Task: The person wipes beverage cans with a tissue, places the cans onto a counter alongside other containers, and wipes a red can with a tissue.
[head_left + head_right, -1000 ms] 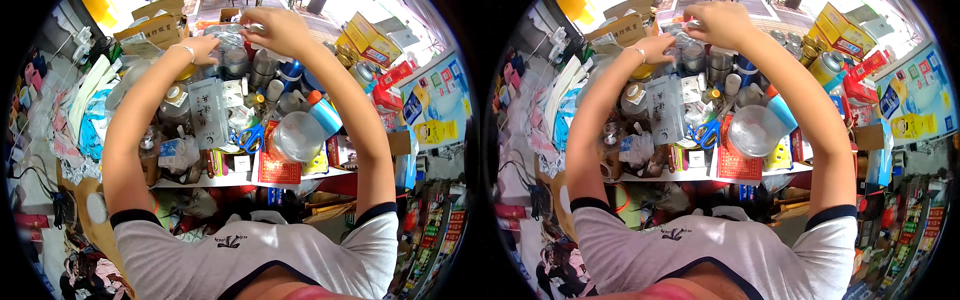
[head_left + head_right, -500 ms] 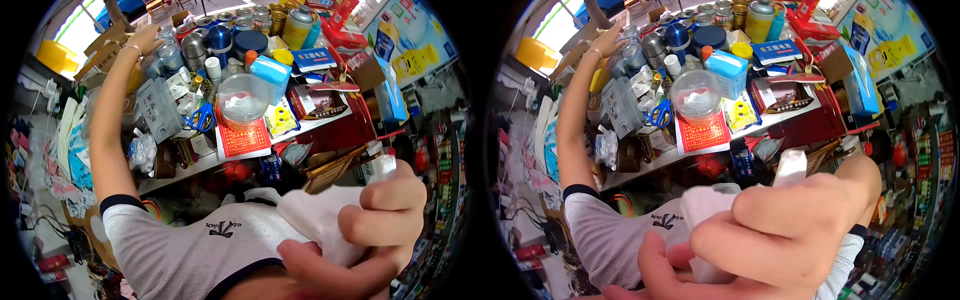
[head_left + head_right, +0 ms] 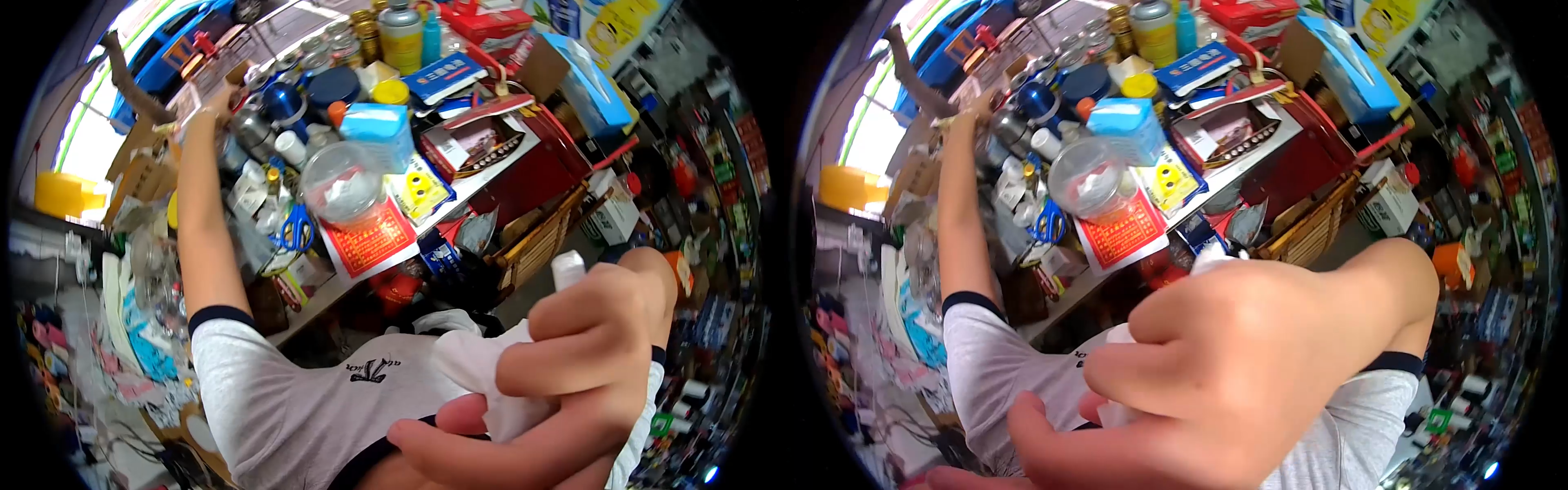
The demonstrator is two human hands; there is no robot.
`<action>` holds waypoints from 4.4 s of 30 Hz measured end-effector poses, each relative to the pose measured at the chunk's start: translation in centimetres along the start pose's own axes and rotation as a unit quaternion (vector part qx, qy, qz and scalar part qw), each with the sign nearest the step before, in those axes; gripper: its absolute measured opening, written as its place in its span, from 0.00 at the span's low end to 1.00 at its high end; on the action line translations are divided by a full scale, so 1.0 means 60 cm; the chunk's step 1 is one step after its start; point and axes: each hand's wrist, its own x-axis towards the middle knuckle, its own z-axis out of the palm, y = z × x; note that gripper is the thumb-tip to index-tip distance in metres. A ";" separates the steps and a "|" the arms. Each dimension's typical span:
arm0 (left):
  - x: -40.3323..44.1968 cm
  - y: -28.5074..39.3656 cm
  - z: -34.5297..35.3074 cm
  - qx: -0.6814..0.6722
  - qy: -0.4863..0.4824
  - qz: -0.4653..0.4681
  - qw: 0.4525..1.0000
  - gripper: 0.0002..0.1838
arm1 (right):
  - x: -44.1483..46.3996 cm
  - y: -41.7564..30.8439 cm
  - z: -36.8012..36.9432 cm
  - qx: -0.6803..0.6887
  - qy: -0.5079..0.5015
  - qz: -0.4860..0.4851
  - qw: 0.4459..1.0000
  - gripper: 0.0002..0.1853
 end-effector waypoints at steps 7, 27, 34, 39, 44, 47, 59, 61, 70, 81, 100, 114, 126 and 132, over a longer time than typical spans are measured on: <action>-0.011 0.034 -0.010 0.136 0.003 -0.061 0.989 0.36 | 0.006 0.039 -0.023 -0.025 -0.013 -0.026 0.999 0.16; -0.128 0.172 -0.253 0.073 0.055 -0.061 0.994 0.39 | -0.227 0.043 -0.008 0.095 -0.147 0.341 0.924 0.10; -0.241 0.283 -0.407 0.160 0.122 -0.025 0.979 0.33 | -0.268 0.044 -0.013 0.141 -0.071 0.418 0.895 0.09; -0.364 0.410 -0.398 0.085 0.161 0.104 0.978 0.35 | -0.305 0.045 -0.007 0.215 0.103 0.574 0.783 0.11; -0.439 0.572 -0.291 -0.057 0.078 0.256 0.962 0.36 | -0.323 0.031 0.002 0.244 0.141 0.524 0.804 0.25; -0.472 0.686 -0.196 -0.063 0.092 0.331 0.937 0.35 | -0.306 0.013 -0.014 0.078 0.073 0.460 0.881 0.43; -0.497 0.977 0.154 -0.193 0.035 0.348 0.917 0.37 | -0.540 -0.082 -0.037 0.012 0.146 0.578 0.803 0.43; -0.506 1.001 0.208 -0.278 -0.002 0.272 0.921 0.41 | -0.572 -0.096 -0.021 0.040 0.204 0.616 0.760 0.39; -0.566 0.959 0.511 -0.495 -0.222 0.179 0.821 0.49 | -0.751 -0.180 0.116 0.292 0.238 0.688 0.620 0.36; -0.800 0.904 0.829 -0.465 0.007 0.146 0.873 0.45 | -1.028 -0.369 0.310 0.352 0.282 0.701 0.552 0.36; -0.991 0.913 0.828 -0.293 0.110 0.242 0.918 0.39 | -0.941 -0.545 0.267 -0.048 0.166 0.514 0.840 0.21; -0.980 0.915 0.879 -0.250 0.049 0.215 0.943 0.38 | -0.993 -0.496 0.282 -0.080 0.034 0.513 0.854 0.18; -0.979 0.876 0.944 -0.191 0.049 0.183 0.963 0.35 | -1.028 -0.498 0.336 0.025 -0.003 0.668 0.744 0.08; -0.966 0.859 0.924 -0.230 0.045 0.148 0.961 0.39 | -1.043 -0.501 0.340 0.141 0.243 0.735 0.617 0.08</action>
